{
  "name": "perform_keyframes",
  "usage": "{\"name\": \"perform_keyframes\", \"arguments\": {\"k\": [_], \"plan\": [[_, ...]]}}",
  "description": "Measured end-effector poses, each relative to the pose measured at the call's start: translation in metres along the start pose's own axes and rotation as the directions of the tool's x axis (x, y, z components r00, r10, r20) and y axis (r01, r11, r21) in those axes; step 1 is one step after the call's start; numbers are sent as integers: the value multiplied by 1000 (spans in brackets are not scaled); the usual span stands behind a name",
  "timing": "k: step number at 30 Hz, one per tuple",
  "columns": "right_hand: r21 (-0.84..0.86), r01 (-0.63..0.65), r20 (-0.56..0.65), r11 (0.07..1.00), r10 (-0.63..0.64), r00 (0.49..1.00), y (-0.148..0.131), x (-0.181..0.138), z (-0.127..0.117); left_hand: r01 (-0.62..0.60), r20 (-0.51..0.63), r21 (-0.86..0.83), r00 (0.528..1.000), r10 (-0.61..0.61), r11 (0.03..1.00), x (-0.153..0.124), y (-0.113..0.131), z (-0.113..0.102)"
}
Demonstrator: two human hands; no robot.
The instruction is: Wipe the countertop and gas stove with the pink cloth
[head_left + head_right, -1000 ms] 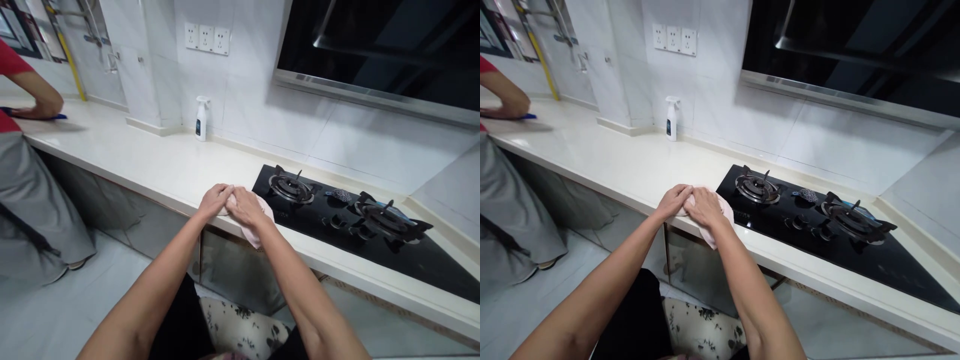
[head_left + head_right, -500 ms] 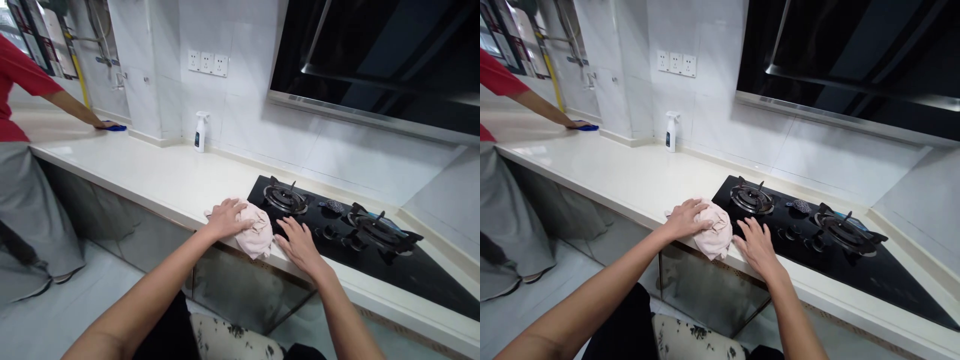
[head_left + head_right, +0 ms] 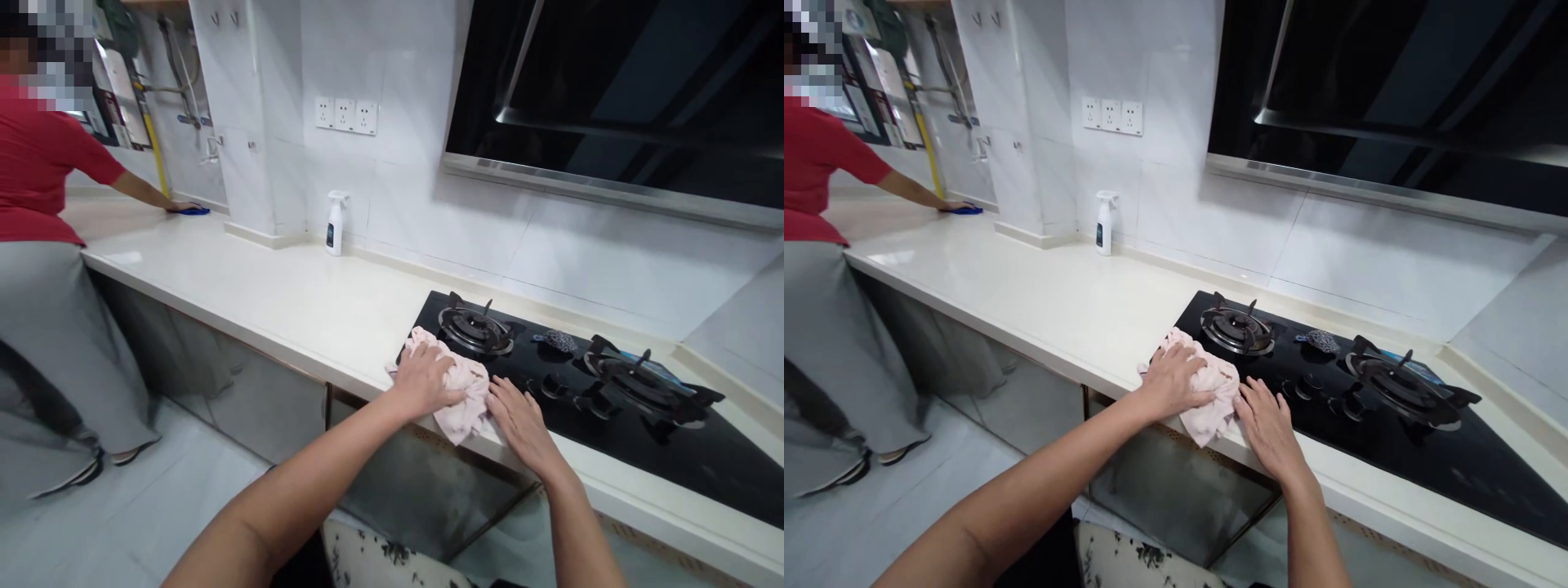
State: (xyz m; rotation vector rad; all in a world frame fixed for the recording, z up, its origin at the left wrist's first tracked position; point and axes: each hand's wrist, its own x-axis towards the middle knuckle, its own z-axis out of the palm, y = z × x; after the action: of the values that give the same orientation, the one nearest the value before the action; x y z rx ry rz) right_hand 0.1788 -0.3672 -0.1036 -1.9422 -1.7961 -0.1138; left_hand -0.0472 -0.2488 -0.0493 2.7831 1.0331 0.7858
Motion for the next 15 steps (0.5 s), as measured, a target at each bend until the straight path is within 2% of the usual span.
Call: {"name": "perform_keyframes", "arguments": {"k": [2,5,10,12,15], "plan": [[-5,-1,-10,1000,1,1000,1,0,1,45,39,-26,998,-44,999,1,-25,-11],[-19,0,-10,1000,0,1000,-1,-1,1,188,102,-28,978,-184,982,-2,-71,-33],[-69,20,5,997,-20,1000,-7,-6,0,391,92,144,909,-406,909,-6,-143,-70],[-76,18,2,997,-18,1000,-9,-8,0,395,95,188,904,-417,899,-6,-156,-78],[-82,21,-2,996,-21,1000,-12,-10,1,251,85,196,959,-271,948,-9,-158,-78]]}}
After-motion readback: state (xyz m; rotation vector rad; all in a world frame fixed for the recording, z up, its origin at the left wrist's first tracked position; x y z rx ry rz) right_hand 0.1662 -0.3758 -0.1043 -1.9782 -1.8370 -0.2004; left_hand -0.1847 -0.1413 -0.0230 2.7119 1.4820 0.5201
